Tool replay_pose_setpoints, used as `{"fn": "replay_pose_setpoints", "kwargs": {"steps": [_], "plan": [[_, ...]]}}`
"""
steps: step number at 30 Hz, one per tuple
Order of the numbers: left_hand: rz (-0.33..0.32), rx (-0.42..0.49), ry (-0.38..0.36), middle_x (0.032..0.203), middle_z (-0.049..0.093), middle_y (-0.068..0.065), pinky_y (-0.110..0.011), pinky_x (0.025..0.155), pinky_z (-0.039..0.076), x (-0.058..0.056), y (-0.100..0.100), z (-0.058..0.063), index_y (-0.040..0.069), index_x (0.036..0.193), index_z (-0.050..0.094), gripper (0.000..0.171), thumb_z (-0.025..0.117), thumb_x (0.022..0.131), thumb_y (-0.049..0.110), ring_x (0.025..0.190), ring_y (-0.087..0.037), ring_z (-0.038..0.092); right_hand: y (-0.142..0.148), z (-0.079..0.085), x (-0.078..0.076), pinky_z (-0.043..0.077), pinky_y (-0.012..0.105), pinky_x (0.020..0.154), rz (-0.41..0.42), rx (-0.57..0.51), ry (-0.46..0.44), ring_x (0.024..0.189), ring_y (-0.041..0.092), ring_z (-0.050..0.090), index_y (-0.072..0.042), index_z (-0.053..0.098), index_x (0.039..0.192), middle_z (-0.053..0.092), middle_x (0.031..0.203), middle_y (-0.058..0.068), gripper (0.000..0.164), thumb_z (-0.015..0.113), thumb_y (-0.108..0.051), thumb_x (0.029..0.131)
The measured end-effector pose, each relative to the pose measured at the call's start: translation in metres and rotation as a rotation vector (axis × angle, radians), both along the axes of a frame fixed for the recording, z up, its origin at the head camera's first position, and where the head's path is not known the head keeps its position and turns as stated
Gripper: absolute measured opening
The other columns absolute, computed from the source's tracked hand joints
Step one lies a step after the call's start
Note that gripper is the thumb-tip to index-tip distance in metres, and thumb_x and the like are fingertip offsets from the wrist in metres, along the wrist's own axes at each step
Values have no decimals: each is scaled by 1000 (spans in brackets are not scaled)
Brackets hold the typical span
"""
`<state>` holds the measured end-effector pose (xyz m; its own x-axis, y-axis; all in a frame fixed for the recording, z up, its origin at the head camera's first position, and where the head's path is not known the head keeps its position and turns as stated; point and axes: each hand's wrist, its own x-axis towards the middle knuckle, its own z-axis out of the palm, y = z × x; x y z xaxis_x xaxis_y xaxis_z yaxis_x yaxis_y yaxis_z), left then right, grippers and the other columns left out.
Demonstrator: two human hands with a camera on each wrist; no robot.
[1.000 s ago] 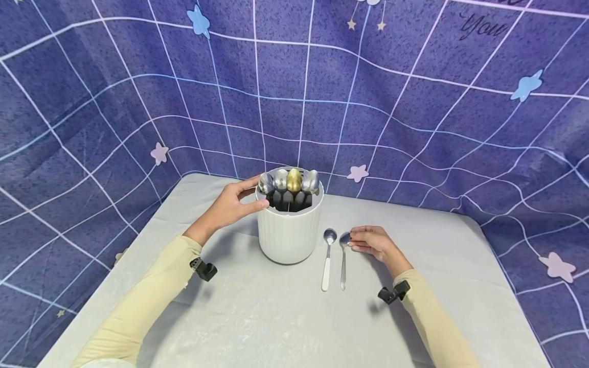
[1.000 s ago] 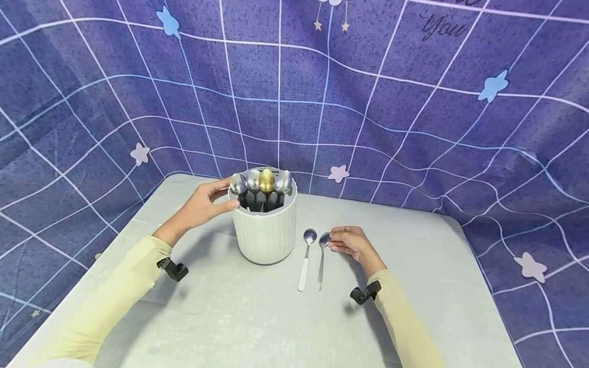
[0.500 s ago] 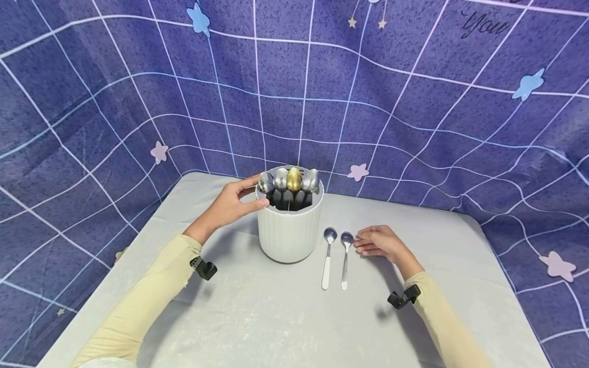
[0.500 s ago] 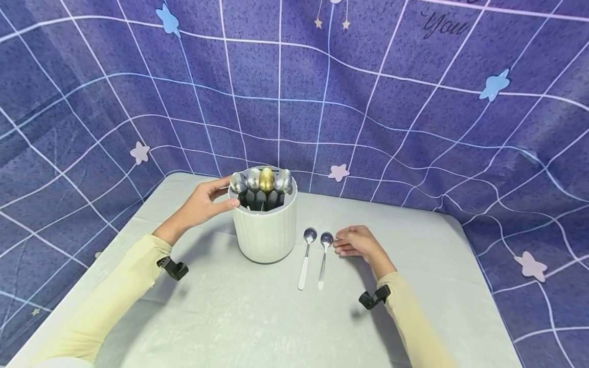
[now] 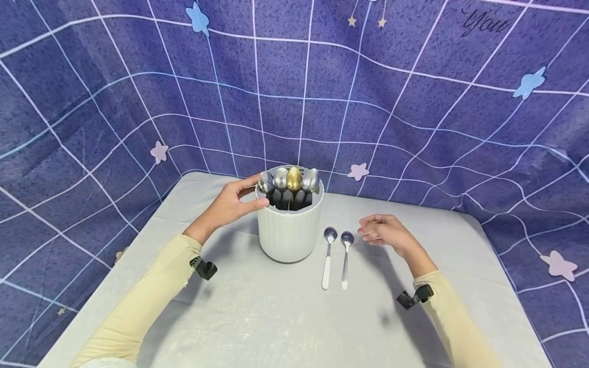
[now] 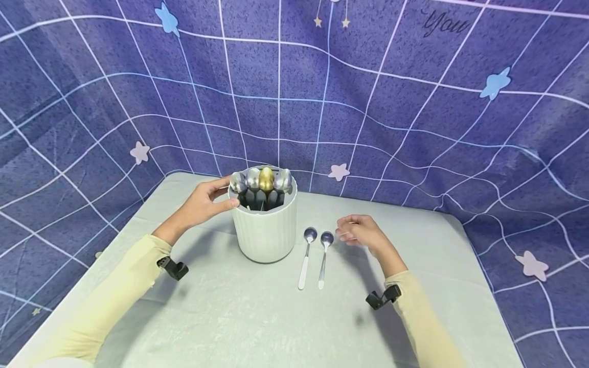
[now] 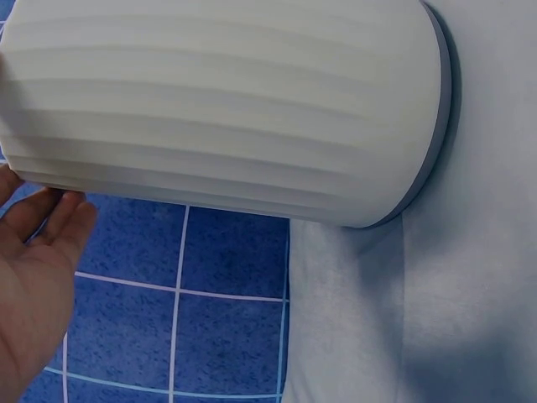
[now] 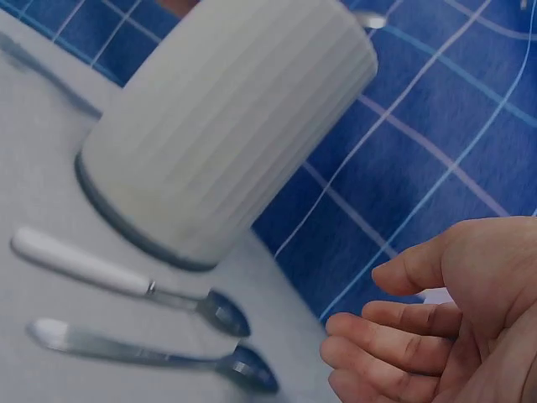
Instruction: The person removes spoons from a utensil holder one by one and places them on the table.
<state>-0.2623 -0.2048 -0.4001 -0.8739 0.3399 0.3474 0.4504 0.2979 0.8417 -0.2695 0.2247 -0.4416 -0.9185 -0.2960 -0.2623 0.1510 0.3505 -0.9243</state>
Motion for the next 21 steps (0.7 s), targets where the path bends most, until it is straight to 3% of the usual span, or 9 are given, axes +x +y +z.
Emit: {"fn": "replay_pose_setpoints", "kwargs": {"steps": [5,12,21], "plan": [[3,1,5,159,42,-13,-36,120,39,1,0,1,4,152,47,68,78,92,14,141,-33,48,-8,23,2,63,30,86,14,25,66,96,21,72,10,57,133,70,121,24,40,59,-14,102],[5,4,-2,159,42,-14,-43,121,38,1,0,1,3,152,47,68,77,92,13,140,-35,49,-17,47,5,62,31,87,45,46,183,96,17,71,8,61,132,69,124,23,40,64,-16,101],[7,2,-19,160,40,-15,-48,121,37,3,1,3,3,152,46,69,78,92,16,141,-37,47,-33,69,7,61,24,79,36,86,474,88,8,69,-2,74,121,75,113,16,31,73,-21,97]]}}
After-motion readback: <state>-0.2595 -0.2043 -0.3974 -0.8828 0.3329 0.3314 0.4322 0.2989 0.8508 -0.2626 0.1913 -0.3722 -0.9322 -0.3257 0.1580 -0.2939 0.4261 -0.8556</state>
